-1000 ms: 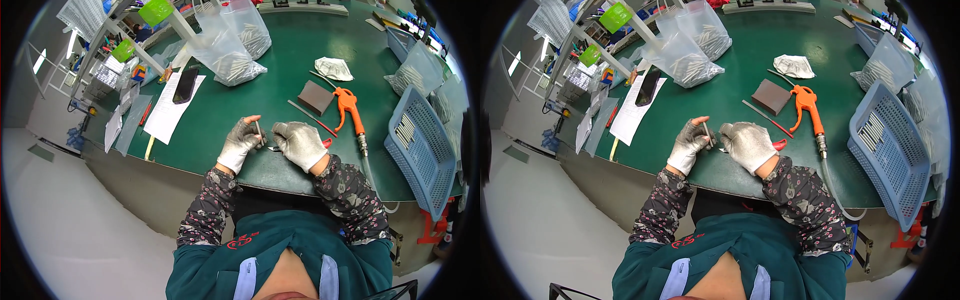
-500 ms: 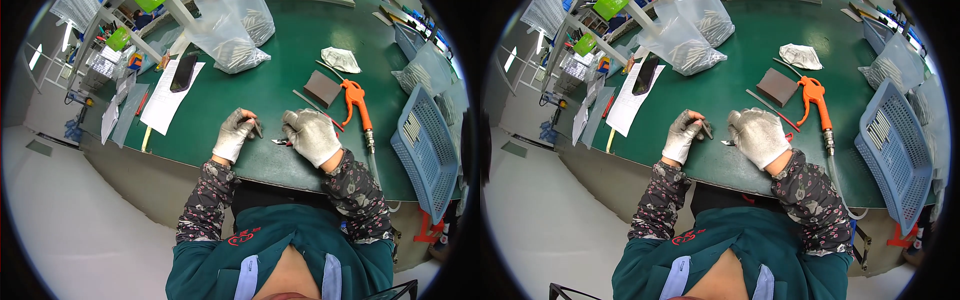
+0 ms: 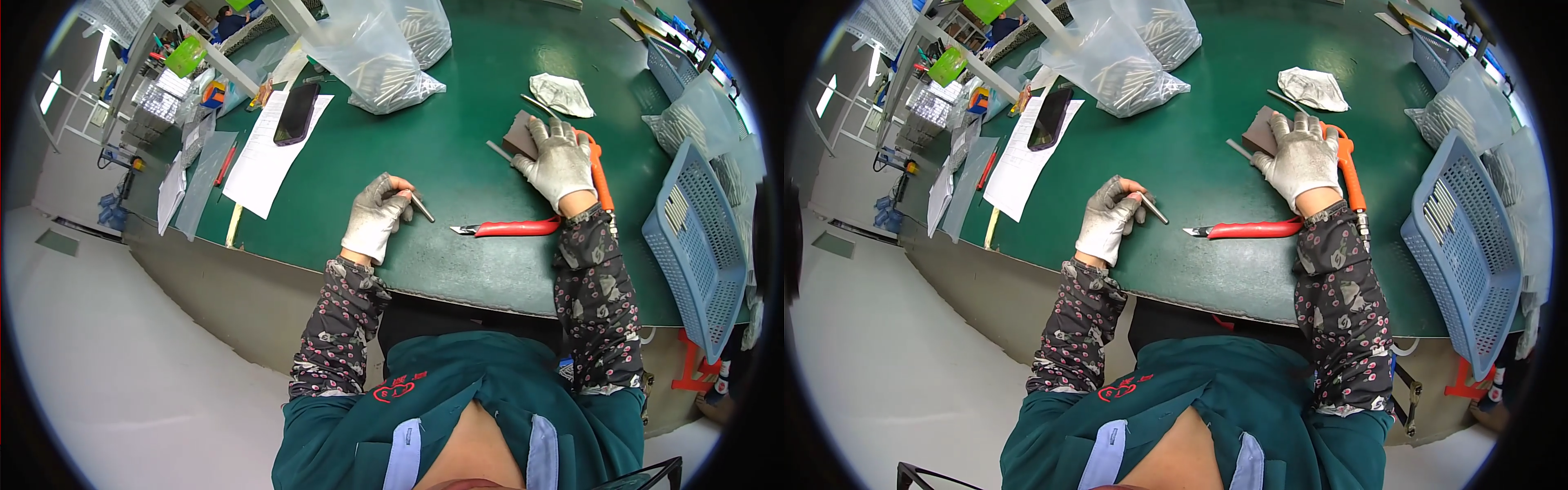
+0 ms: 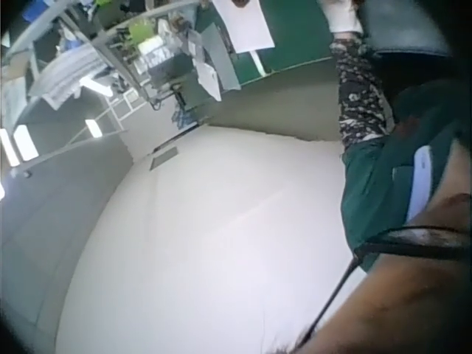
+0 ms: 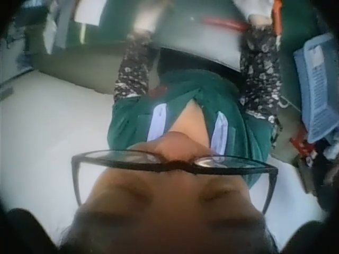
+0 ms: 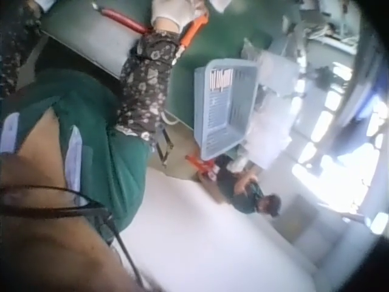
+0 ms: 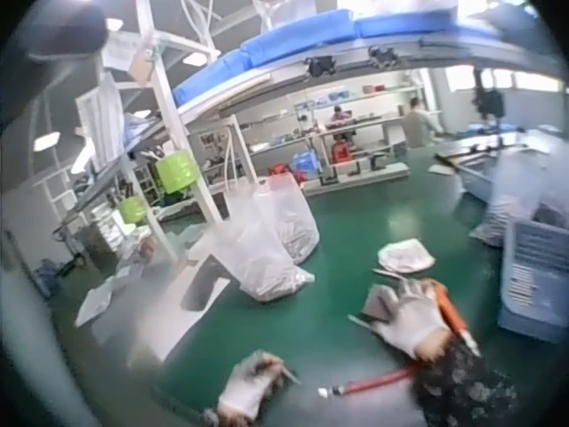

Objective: Inspecting and cleaning small metal cylinders at an industrial workbench using a sanding block.

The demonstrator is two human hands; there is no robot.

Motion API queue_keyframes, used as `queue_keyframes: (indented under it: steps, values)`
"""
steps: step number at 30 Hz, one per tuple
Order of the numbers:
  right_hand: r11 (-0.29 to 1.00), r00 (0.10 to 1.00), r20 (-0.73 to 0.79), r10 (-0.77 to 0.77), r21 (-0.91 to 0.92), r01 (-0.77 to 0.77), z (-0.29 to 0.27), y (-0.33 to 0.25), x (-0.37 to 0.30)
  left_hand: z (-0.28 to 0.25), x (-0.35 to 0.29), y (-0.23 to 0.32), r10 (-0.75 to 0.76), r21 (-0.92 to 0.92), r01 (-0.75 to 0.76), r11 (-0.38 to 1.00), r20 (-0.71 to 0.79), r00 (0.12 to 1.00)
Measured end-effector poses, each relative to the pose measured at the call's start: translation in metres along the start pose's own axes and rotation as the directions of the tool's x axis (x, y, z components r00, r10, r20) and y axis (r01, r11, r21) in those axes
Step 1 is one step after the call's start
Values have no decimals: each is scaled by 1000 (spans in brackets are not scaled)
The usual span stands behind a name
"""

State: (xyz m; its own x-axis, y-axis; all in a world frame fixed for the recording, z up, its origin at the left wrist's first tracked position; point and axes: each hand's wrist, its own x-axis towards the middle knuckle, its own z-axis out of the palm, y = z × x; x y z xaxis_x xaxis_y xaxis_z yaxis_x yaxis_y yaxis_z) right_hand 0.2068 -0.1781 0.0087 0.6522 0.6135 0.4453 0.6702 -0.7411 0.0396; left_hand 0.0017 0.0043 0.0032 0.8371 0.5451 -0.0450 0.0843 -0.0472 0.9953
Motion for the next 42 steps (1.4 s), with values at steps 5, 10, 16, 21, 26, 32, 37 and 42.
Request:
queue_keyframes:
  steps: [5,10,16,21,26,32,37,42]
  values:
    - [965,978,-198,65,262,-11,-17,-9,5,-2,0,-2,-17,18,16,1000,17,1000]
    - [791,969,-179,-172,561,244,-39,-55,-32,3,-2,3,-82,-12,81,997,-46,996]
    - [805,928,-47,-369,483,345,-53,-88,-52,9,-2,10,-160,54,167,984,-119,980]
    - [907,980,-53,-194,372,200,-51,-72,-30,7,-1,11,-135,101,145,984,-96,986]
    - [933,968,7,-252,267,241,-47,-81,-33,6,-3,7,-141,92,148,985,-76,987]
    - [813,912,37,-409,469,345,-53,-86,-43,8,-2,10,-131,117,142,983,-100,986]
    - [889,960,84,-268,405,213,-53,-74,-34,12,-2,12,-145,133,160,978,-116,983]
    - [925,969,105,-223,336,177,-50,-65,-27,9,-3,10,-111,61,116,991,-89,990]
